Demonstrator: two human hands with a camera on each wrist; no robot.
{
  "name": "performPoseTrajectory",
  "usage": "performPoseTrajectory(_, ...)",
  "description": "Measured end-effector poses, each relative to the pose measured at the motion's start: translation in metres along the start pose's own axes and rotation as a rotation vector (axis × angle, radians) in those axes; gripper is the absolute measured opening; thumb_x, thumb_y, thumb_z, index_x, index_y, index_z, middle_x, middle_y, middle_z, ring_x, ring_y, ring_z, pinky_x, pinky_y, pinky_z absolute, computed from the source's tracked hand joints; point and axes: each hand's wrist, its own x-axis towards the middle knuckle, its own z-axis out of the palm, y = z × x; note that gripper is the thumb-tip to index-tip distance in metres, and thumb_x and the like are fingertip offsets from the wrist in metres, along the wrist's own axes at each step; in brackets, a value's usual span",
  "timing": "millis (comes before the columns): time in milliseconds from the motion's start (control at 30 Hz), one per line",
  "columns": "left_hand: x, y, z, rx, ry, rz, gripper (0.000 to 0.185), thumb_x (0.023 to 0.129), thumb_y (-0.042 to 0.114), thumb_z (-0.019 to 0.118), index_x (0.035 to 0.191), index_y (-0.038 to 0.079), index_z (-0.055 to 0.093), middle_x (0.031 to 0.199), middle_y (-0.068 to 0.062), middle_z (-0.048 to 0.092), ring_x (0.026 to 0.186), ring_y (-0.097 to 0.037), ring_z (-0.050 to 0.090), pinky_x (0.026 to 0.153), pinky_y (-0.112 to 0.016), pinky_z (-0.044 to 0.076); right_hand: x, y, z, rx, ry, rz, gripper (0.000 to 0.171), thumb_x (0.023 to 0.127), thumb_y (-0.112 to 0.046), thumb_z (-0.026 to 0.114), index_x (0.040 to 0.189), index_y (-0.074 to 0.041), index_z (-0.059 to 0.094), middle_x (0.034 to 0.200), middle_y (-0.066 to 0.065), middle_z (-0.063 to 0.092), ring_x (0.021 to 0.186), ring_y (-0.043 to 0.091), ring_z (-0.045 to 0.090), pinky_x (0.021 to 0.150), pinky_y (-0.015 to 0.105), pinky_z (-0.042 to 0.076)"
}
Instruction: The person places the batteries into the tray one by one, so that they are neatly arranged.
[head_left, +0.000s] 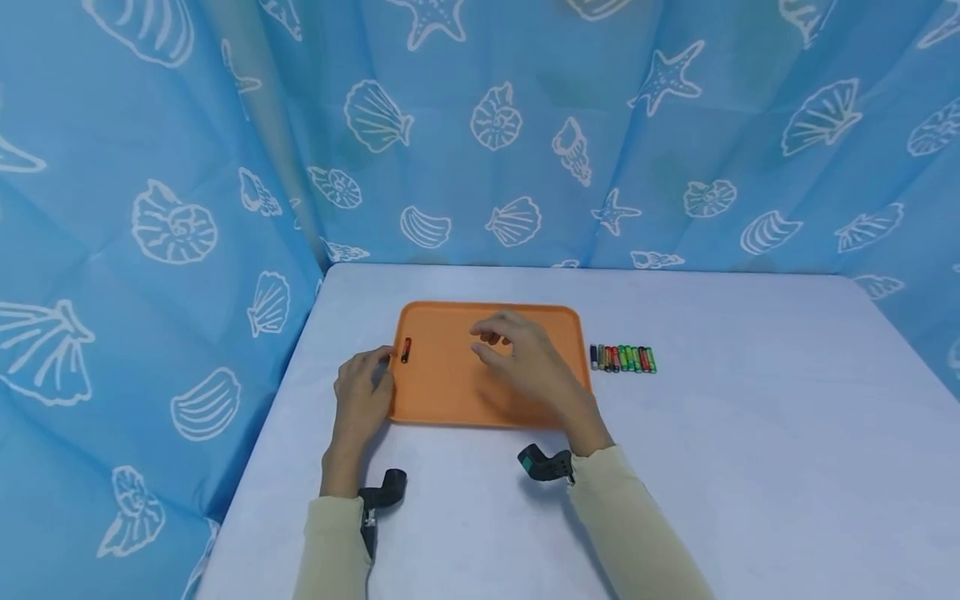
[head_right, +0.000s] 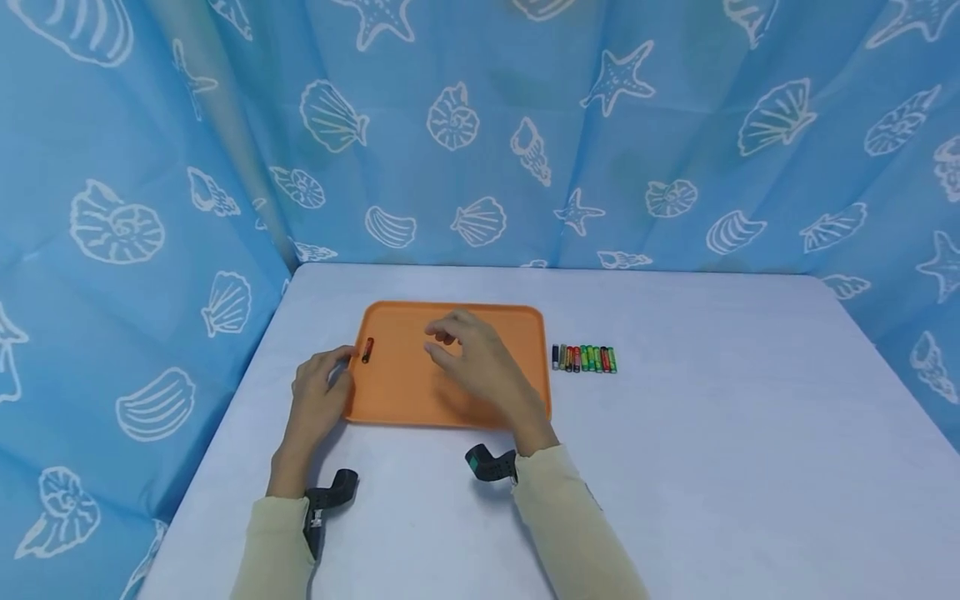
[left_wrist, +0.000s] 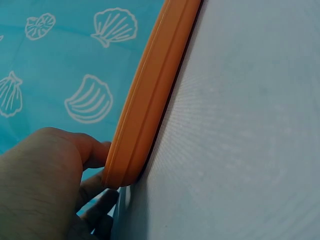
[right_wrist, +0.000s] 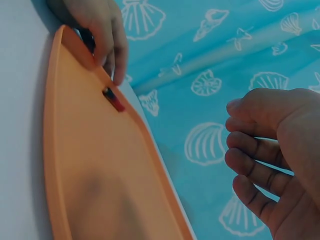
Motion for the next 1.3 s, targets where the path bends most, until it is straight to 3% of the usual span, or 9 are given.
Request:
performPoseTrajectory(167, 0.001, -0.002, -0.002, 0.013, -0.006, -0.011, 0.040, 0.102, 0.016, 0.048, 0.141, 0.013, 0.056, 0.142, -0.010, 0.050, 0.144, -0.032, 0.025, 0.118, -0.053, 0.011, -0.007, 0.009, -0.014, -0.010, 0.003, 0.013, 0.023, 0.097, -0.019, 0.067, 0.119, -0.012, 0.068, 0.113, 0.007, 0.063, 0.100, 0.018, 0.057, 0.091, 0.047, 0.050)
performPoseTrajectory(600, 0.001, -0.001, -0.001, 0.021, -0.008, -0.021, 0.041, 0.102, 0.015, 0.047, 0.141, 0.013, 0.055, 0.143, -0.010, 0.049, 0.145, -0.033, 0.024, 0.118, -0.053, 0.011, -0.031, 0.041, -0.039, -0.106, 0.042, -0.009, 0.023, 0.094, -0.015, 0.071, 0.116, -0.009, 0.070, 0.106, 0.001, 0.062, 0.095, 0.021, 0.059, 0.083, 0.043, 0.052)
performPoseTrajectory(1133, -0.001, 0.002, 0.004, 0.025, -0.026, -0.032, 0.041, 0.102, 0.015, 0.047, 0.142, 0.013, 0.054, 0.143, -0.011, 0.048, 0.145, -0.033, 0.024, 0.118, -0.053, 0.011, -0.071, 0.074, -0.081, -0.180, 0.075, 0.058, 0.037, 0.092, -0.016, 0.073, 0.127, -0.007, 0.064, 0.117, 0.006, 0.057, 0.096, 0.029, 0.057, 0.074, 0.043, 0.051)
performPoseTrajectory(1300, -0.001, 0.004, 0.003, 0.034, -0.013, -0.032, 0.041, 0.101, 0.014, 0.046, 0.142, 0.014, 0.054, 0.143, -0.011, 0.047, 0.145, -0.034, 0.024, 0.118, -0.054, 0.011, -0.082, 0.089, -0.092, -0.229, 0.084, 0.134, 0.039, 0.094, -0.017, 0.071, 0.130, -0.007, 0.063, 0.119, 0.007, 0.055, 0.099, 0.028, 0.056, 0.082, 0.046, 0.053)
